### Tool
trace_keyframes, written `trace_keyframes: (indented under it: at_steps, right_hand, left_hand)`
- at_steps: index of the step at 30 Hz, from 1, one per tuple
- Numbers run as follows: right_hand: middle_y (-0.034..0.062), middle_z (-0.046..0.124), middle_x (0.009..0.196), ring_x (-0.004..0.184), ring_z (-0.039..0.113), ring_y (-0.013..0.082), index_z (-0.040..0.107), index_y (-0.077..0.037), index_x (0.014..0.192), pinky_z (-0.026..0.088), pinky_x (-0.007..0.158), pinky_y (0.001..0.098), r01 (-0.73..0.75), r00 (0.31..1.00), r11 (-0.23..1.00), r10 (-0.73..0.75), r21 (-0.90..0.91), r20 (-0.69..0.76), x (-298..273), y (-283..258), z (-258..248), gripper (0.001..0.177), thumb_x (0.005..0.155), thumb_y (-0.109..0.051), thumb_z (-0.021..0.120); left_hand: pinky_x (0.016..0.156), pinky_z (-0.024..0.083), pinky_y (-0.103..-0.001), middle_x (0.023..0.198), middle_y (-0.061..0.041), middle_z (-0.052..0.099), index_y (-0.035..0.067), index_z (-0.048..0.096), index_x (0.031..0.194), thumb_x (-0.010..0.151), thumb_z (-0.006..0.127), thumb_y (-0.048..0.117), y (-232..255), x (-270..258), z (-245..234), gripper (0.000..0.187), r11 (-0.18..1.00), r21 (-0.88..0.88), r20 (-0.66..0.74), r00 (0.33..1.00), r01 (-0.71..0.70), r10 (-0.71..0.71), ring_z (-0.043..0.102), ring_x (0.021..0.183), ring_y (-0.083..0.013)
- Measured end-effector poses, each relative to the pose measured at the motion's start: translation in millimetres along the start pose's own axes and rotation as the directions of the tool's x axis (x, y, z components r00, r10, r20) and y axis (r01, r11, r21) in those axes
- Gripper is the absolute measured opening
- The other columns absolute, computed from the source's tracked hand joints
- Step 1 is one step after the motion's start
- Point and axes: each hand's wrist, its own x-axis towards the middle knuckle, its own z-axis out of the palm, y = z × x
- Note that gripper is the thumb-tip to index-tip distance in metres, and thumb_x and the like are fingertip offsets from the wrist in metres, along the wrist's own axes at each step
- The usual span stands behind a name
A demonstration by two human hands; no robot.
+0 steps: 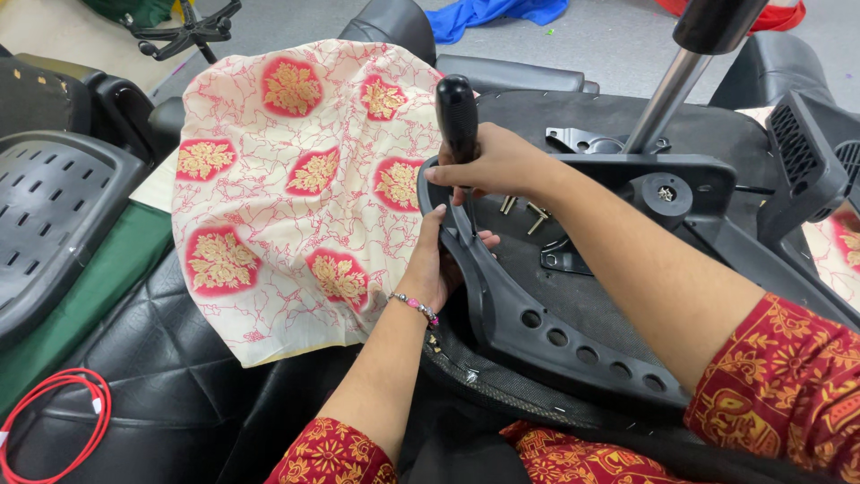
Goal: The person assembles a black plastic chair base by inserting and tightening screws with a screwdriver. They position the base, select screws, and secure them into the central column and surrounding frame.
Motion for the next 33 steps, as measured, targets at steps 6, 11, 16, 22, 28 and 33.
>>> trace_keyframes:
  at_steps: [6, 11, 16, 22, 28, 33]
  right_hand:
    - [0.0066, 0.062, 0.069, 0.063, 0.064, 0.0152, 0.072, -0.001, 0.09, 0.054, 0.065, 0.0265, -0.024, 0.941, 0.924, -0.107, 0.381, 0.32, 3, 5, -7, 0.019, 0.093, -0.02, 0.067]
    - [0.0026, 0.051, 0.06, 0.049, 0.043, 0.0114, 0.06, -0.001, 0.073, 0.035, 0.048, 0.0279, 0.071, 0.984, 0.838, -0.148, 0.541, 0.1, 10, 28, 2, 0.028, 0.097, -0.015, 0.063]
    - [0.0, 0.042, 0.055, 0.043, 0.034, 0.0085, 0.048, -0.004, 0.066, 0.025, 0.043, 0.0279, 0.254, 0.966, 0.726, -0.161, 0.639, -0.202, -3, 51, 25, 0.033, 0.096, -0.01, 0.06]
    - [-0.0028, 0.039, 0.055, 0.041, 0.033, 0.0066, 0.045, -0.007, 0.065, 0.025, 0.041, 0.0279, 0.392, 0.886, 0.669, -0.092, 0.631, -0.454, -6, 56, 41, 0.036, 0.098, -0.01, 0.057]
    - [-0.003, 0.049, 0.064, 0.06, 0.042, 0.0047, 0.059, -0.003, 0.078, 0.035, 0.051, 0.0289, 0.492, 0.614, 0.868, -0.297, 0.061, -0.732, 5, 51, 73, 0.032, 0.107, -0.015, 0.063]
    - [-0.0029, 0.05, 0.057, 0.047, 0.045, 0.0088, 0.06, -0.004, 0.081, 0.037, 0.045, 0.0298, 0.221, 0.82, 0.88, 0.064, 0.419, -0.568, 10, 36, 56, 0.023, 0.097, -0.02, 0.065]
  left_hand:
    - [0.091, 0.061, -0.048, 0.108, -0.022, 0.072, -0.001, 0.054, 0.123, 0.09, 0.055, 0.061, 0, 1, 1, 0.07, 0.999, -0.039, -0.001, 1.0, 0.008, -0.008, 0.075, 0.103, -0.0313]
    - [0.089, 0.061, -0.045, 0.108, -0.022, 0.074, -0.002, 0.058, 0.126, 0.091, 0.053, 0.062, 2, -2, 1, 0.073, 1.0, 0.0, 0.041, 0.999, -0.002, 0.002, 0.073, 0.1, -0.0306]
    - [0.09, 0.061, -0.045, 0.107, -0.021, 0.074, 0.0, 0.059, 0.124, 0.092, 0.053, 0.06, 1, -5, 0, 0.068, 1.0, -0.016, 0.027, 1.0, -0.007, 0.007, 0.074, 0.102, -0.0294]
    - [0.089, 0.062, -0.045, 0.106, -0.02, 0.075, 0.0, 0.061, 0.121, 0.093, 0.053, 0.059, -1, -1, -4, 0.066, 0.999, -0.039, 0.051, 0.999, 0.007, -0.005, 0.074, 0.1, -0.0285]
    - [0.09, 0.058, -0.042, 0.11, -0.011, 0.074, 0.006, 0.063, 0.128, 0.096, 0.056, 0.057, -7, 8, -11, 0.06, 0.998, -0.059, 0.057, 0.998, -0.006, 0.009, 0.072, 0.098, -0.0239]
    - [0.087, 0.061, -0.046, 0.105, -0.019, 0.075, 0.003, 0.06, 0.123, 0.092, 0.056, 0.058, -6, 8, -9, 0.063, 0.998, -0.066, 0.009, 1.0, 0.014, -0.013, 0.075, 0.093, -0.0281]
